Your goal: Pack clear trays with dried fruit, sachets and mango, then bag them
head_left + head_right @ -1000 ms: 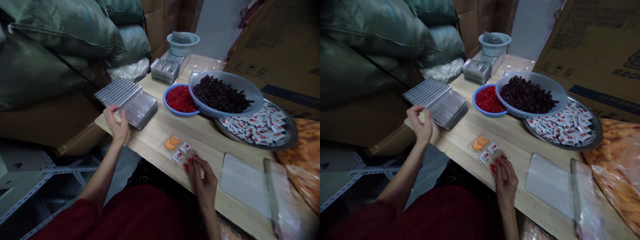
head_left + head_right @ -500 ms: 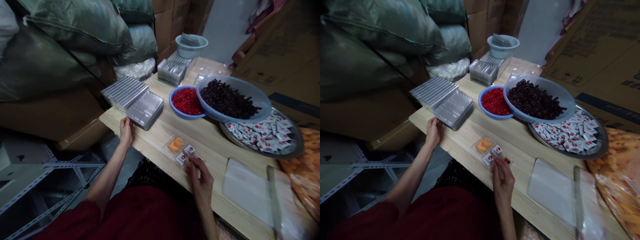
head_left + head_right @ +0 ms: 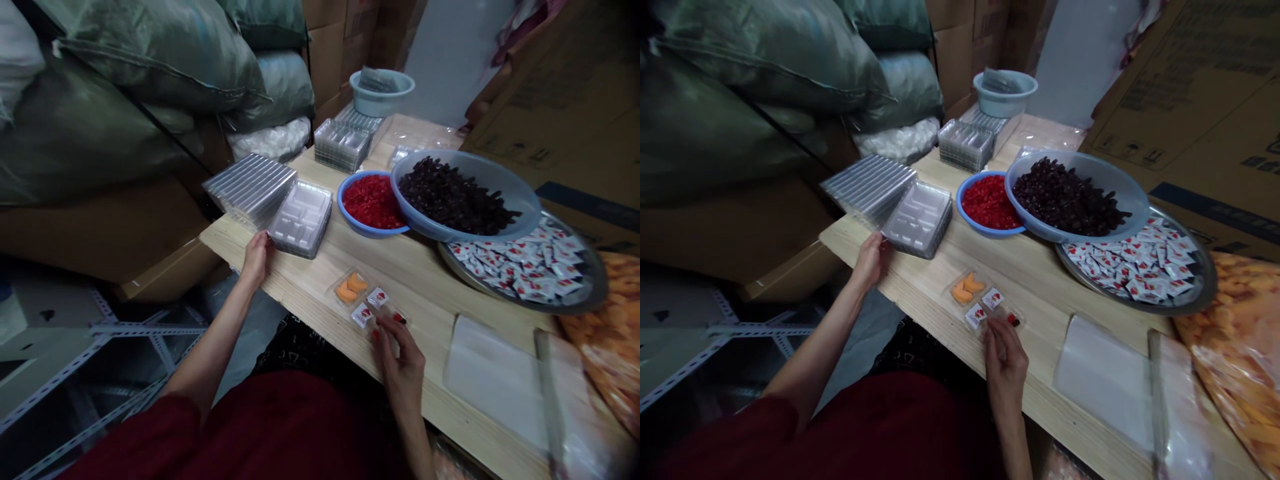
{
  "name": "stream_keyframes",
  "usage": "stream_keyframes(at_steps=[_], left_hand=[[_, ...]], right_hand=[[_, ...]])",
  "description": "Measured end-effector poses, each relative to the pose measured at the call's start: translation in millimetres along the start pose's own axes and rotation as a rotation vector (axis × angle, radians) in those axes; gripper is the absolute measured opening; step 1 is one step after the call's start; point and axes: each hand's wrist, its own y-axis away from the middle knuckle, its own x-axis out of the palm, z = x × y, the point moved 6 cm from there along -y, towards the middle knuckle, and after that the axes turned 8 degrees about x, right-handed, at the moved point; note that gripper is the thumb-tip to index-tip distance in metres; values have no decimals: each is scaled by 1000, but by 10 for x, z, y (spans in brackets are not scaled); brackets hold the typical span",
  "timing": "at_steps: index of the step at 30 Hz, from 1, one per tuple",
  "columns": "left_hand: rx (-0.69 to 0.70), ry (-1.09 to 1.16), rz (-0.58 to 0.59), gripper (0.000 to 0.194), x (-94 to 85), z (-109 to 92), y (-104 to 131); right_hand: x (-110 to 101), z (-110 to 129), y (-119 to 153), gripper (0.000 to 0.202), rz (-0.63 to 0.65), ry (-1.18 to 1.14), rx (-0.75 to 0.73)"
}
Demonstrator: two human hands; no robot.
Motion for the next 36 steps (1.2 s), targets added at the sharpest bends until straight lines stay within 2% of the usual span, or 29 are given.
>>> stream_keyframes(at_steps=[2, 4, 6, 8, 11, 14, 19, 23, 32, 36], left_hand=[[177, -77, -131, 30, -141, -305, 58], [381, -189, -158, 29, -134, -665, 127], [489, -253, -11, 27, 93, -929, 123], [511, -310, 198, 24, 443, -1051, 37], [461, -478, 446, 22, 924, -1002, -178], [378, -604, 530, 18, 1146, -867, -378], [280, -628, 556, 19, 1183, -770, -474], [238, -622, 540, 22, 1184, -770, -468], [247, -691, 543, 21, 1211, -826, -450], [294, -758, 538, 18, 1250, -886, -450]], right_hand=[[-1, 7, 4, 23, 1, -8, 15], [-3, 42, -12, 23, -7, -20, 27], [8, 109, -44, 23, -12, -37, 27], [34, 198, -78, 22, -7, -52, 14], [62, 294, -98, 20, 4, -64, -15], [31, 254, -71, 20, -13, -70, -17], [-30, 34, -8, 21, -23, -98, 45], [-40, 7, -10, 20, -15, -104, 44], [-59, 13, 4, 21, -31, -128, 63], [-71, -8, 30, 22, -41, -124, 70]])
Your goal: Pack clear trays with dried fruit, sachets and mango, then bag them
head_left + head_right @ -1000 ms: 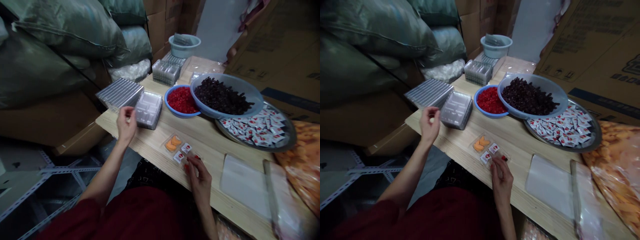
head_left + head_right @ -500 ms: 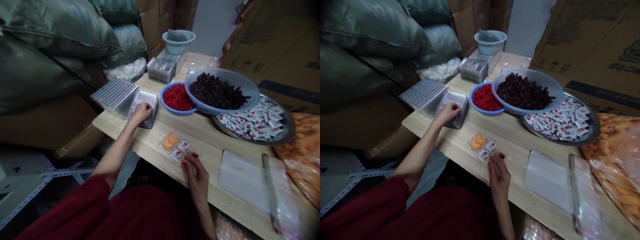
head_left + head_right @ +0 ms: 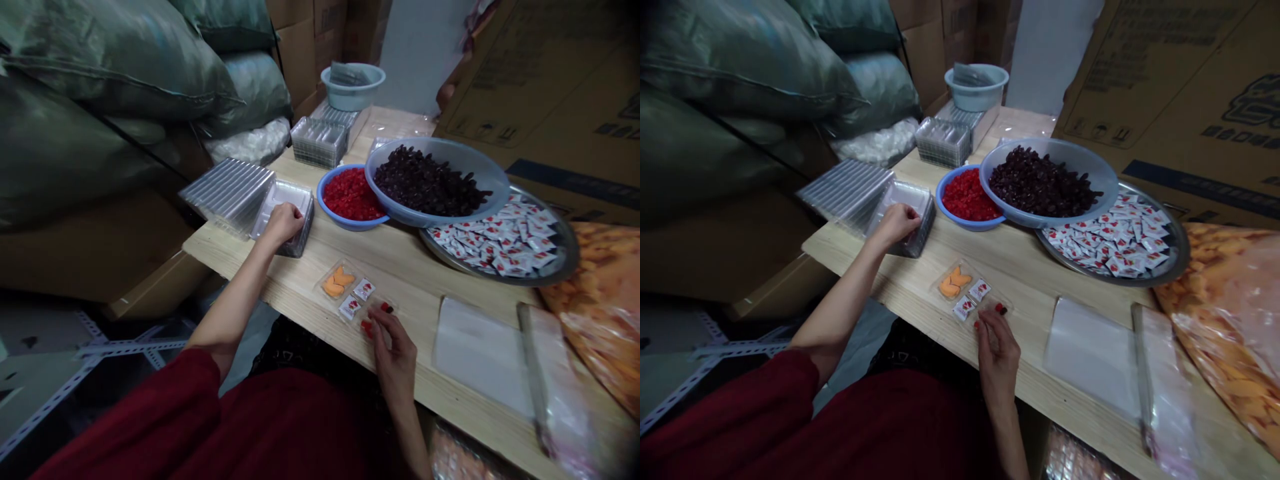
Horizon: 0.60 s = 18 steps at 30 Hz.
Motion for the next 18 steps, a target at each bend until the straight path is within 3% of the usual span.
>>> stream_keyframes(at_steps=[4, 7, 14, 18], left_hand=[[58, -81, 24, 14, -30, -51, -29], [126, -15, 13, 12, -118, -59, 19], [212, 542, -254, 7, -558, 1, 284], [326, 845, -336, 17, -708, -313, 712]], right_hand=[[-21, 8, 6, 23, -14, 8, 10], [-24, 21, -3, 24, -9, 7, 14], [64, 77, -91, 21, 17, -43, 48], [260, 176, -141, 23, 71, -193, 200]])
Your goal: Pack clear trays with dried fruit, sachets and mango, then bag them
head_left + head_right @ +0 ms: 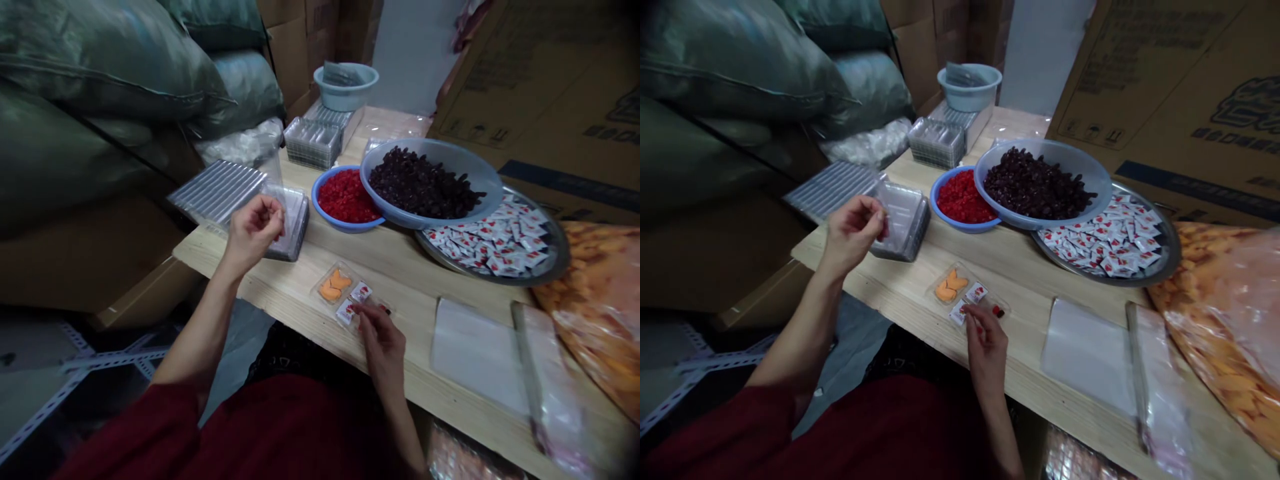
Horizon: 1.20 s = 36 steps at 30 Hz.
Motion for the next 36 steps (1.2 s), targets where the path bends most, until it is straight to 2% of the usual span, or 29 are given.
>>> stream_keyframes(at_steps=[3, 6, 7, 9, 11, 13, 15, 19, 23, 26, 29, 33, 36], left_hand=[[-22, 281, 99, 19, 367, -319, 449], [-144, 536, 280, 19, 810, -442, 963], [-194, 589, 326, 19, 918, -429, 1099], [-299, 634, 352, 21, 1031, -317, 1260], [-413, 642, 274, 29, 1012, -115, 1271], [-513, 628, 176, 45, 938, 117, 1208], [-541, 556, 145, 54, 885, 321, 1141], [-450, 277, 227, 58, 948, 671, 1135], [-316, -8, 249, 43, 1072, 965, 1146], [-182, -203, 281, 36, 1142, 1041, 1056], [-118, -286, 341, 31, 1200, 1028, 945], [-121, -392, 466, 25, 1240, 980, 848], [-195, -447, 542, 24, 1199, 973, 847]], right_hand=[[277, 34, 10, 34, 132, -324, 195], [505, 28, 34, 50, 294, -656, 388], [502, 9, 27, 51, 291, -716, 421], [347, -53, -9, 54, 173, -732, 413], [73, -103, -34, 61, 3, -610, 321], [-197, -96, -19, 63, -138, -397, 170], [-360, -69, 30, 61, -215, -172, 29], [-438, -167, 98, 53, -298, 102, -63], [-510, -369, -3, 47, -407, 242, -92], [-576, -464, -163, 45, -405, 334, -113], [-607, -458, -297, 44, -375, 433, -148], [-575, -400, -408, 42, -342, 486, -197], [-558, -394, -448, 40, -329, 524, -197]])
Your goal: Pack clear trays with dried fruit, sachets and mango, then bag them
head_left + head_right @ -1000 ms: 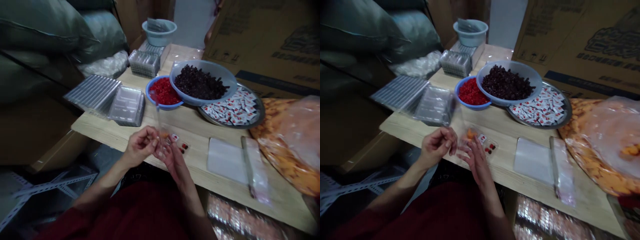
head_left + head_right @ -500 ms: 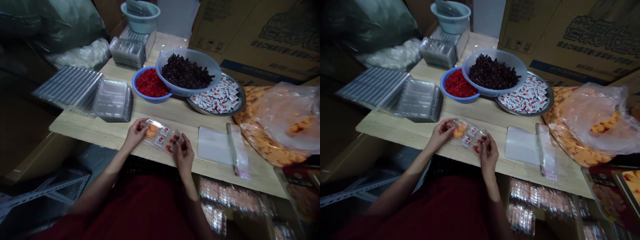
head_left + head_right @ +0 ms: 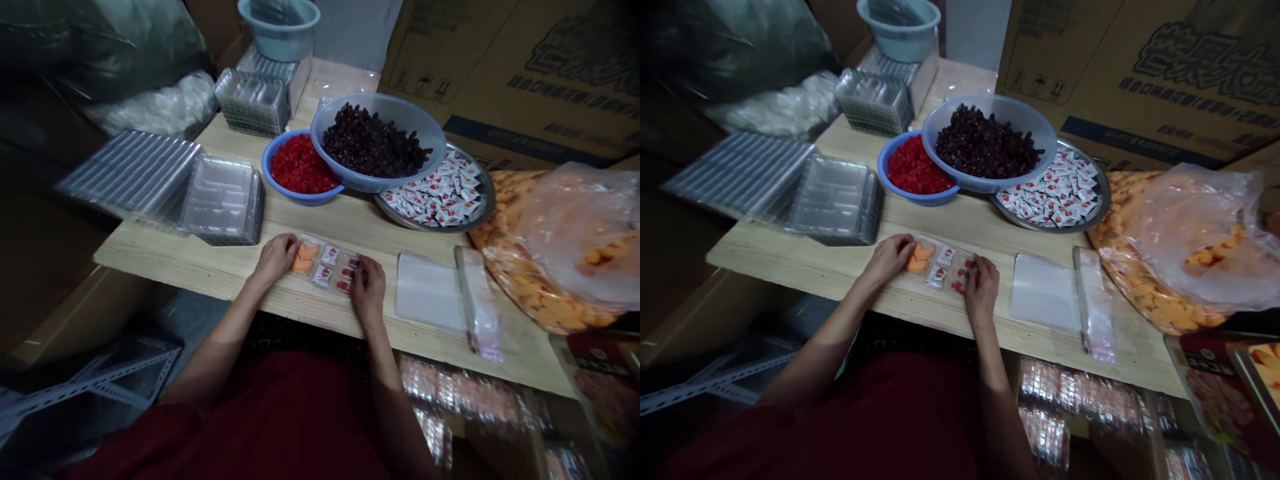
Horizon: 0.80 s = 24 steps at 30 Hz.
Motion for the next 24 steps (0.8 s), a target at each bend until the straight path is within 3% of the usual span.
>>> stream_keyframes(at_steps=[4, 10, 13, 16, 20, 22, 24], left_hand=[[-45, 223, 77, 26, 23, -12, 171], [-352, 1026, 11, 59, 288, -118, 602], [-482, 1257, 186, 62, 503, -289, 781], [-544, 1328, 294, 51, 608, -399, 885], [-546, 1249, 120, 47, 532, -324, 870], [-570, 1214, 58, 44, 493, -269, 854], [-601, 1190, 24, 41, 472, -230, 842]], right_hand=[[-67, -73, 43, 39, 31, -35, -2], [-235, -265, 204, 43, 127, -240, 97], [-288, -264, 254, 42, 150, -270, 139], [-422, -158, 288, 40, 131, -191, 95], [-811, -66, 314, 38, -30, 64, 21], [-994, -103, 290, 39, -122, 227, 49], [-1068, -165, 223, 35, -132, 434, 102]])
